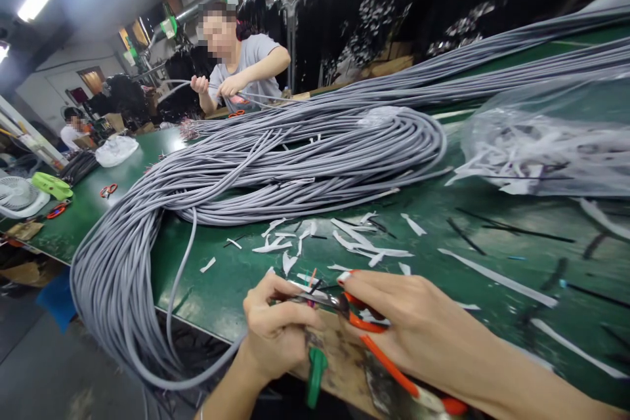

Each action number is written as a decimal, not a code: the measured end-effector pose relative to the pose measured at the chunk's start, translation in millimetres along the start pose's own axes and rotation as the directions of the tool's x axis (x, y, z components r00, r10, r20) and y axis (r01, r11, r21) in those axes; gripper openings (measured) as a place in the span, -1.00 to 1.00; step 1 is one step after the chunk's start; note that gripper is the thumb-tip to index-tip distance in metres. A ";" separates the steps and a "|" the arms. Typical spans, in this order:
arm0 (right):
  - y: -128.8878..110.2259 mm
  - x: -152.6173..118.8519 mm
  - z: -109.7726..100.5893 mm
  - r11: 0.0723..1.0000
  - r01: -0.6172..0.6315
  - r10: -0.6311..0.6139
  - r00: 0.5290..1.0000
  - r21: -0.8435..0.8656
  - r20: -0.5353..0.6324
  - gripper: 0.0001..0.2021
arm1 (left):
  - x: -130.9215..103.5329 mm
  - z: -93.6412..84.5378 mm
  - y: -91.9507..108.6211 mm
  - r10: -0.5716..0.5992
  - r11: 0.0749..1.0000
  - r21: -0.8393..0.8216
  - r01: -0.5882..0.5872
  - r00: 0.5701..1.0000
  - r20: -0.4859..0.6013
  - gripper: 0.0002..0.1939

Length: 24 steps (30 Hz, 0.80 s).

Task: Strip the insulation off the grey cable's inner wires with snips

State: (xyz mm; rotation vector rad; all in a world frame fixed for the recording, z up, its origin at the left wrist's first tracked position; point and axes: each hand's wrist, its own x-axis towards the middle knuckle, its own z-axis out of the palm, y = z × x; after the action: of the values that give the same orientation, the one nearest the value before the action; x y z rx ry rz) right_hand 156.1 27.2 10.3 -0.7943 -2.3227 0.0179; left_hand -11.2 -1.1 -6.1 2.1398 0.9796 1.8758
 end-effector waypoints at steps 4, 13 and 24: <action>0.7 0.5 -0.1 0.997 -0.029 0.029 1.000 0.071 0.006 -0.79 | -0.9 0.0 -0.3 -0.013 1.000 0.002 0.013 1.000 -0.015 -0.74; 14.0 3.5 3.0 0.954 -0.271 0.279 0.959 0.127 -0.045 -0.65 | -1.6 -1.8 1.3 -0.095 0.993 -0.076 0.092 0.995 -0.027 -0.79; 30.1 0.7 9.8 0.945 -0.327 0.328 0.936 -0.026 0.132 -0.72 | -22.7 -27.6 16.9 -0.504 0.652 -0.472 0.594 0.804 0.315 -0.58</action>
State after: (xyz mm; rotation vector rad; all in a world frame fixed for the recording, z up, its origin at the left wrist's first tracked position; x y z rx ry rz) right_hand 166.0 54.0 -3.4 -1.2079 -2.2872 0.2201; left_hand -30.7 -35.2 -10.8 1.4018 0.7957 1.4188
